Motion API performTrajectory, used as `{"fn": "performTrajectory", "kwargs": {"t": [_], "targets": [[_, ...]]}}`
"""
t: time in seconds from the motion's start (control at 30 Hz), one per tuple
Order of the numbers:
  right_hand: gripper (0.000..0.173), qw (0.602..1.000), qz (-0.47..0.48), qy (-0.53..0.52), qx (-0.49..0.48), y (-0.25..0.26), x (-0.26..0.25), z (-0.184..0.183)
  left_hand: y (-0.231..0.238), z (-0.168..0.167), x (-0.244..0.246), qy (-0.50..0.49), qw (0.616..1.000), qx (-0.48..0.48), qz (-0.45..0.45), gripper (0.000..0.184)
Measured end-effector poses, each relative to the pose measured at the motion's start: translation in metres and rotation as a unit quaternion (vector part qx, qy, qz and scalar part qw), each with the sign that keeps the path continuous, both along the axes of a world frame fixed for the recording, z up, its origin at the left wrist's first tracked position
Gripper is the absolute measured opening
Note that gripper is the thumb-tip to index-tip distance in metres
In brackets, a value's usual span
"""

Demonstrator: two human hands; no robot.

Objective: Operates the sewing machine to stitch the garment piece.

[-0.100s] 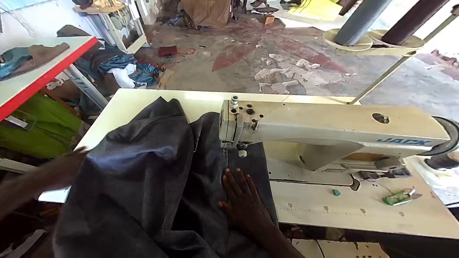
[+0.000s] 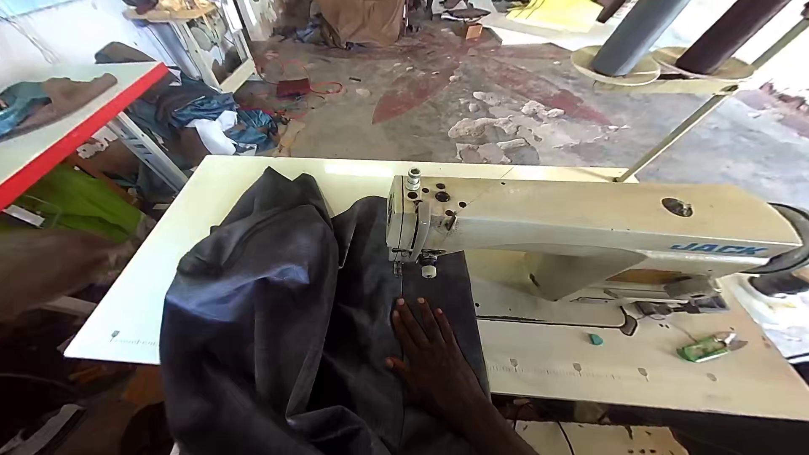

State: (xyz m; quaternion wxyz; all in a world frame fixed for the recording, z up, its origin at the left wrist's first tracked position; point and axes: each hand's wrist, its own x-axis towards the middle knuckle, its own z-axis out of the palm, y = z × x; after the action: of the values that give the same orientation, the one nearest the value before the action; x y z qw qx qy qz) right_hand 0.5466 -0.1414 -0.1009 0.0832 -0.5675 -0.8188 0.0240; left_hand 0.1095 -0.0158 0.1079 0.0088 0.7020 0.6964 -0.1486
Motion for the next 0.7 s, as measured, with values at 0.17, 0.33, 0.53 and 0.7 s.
{"fn": "performTrajectory", "kwargs": {"t": [0.17, 0.33, 0.53, 0.7], "targets": [[0.077, 1.000, 0.008, -0.015, -0.009, -0.002, -0.001, 0.003, -0.058, -0.036, 0.144, -0.327, 0.877, 0.208, -0.283, 0.051], [0.072, 0.996, 0.078, 0.027, 0.029, -0.020, 0.011, 0.001, -0.065, -0.180, 0.266, -0.344, 0.872, 0.078, -0.340, 0.065], [0.062, 0.981, 0.108, 0.159, -0.017, -0.021, 0.027, 0.001, -0.087, -0.189, 0.225, -0.244, 0.938, 0.000, -0.246, 0.078], [0.044, 0.956, 0.005, 0.293, 0.011, -0.005, 0.022, 0.022, -0.063, -0.154, 0.248, -0.292, 0.931, 0.040, -0.214, 0.057]]}}
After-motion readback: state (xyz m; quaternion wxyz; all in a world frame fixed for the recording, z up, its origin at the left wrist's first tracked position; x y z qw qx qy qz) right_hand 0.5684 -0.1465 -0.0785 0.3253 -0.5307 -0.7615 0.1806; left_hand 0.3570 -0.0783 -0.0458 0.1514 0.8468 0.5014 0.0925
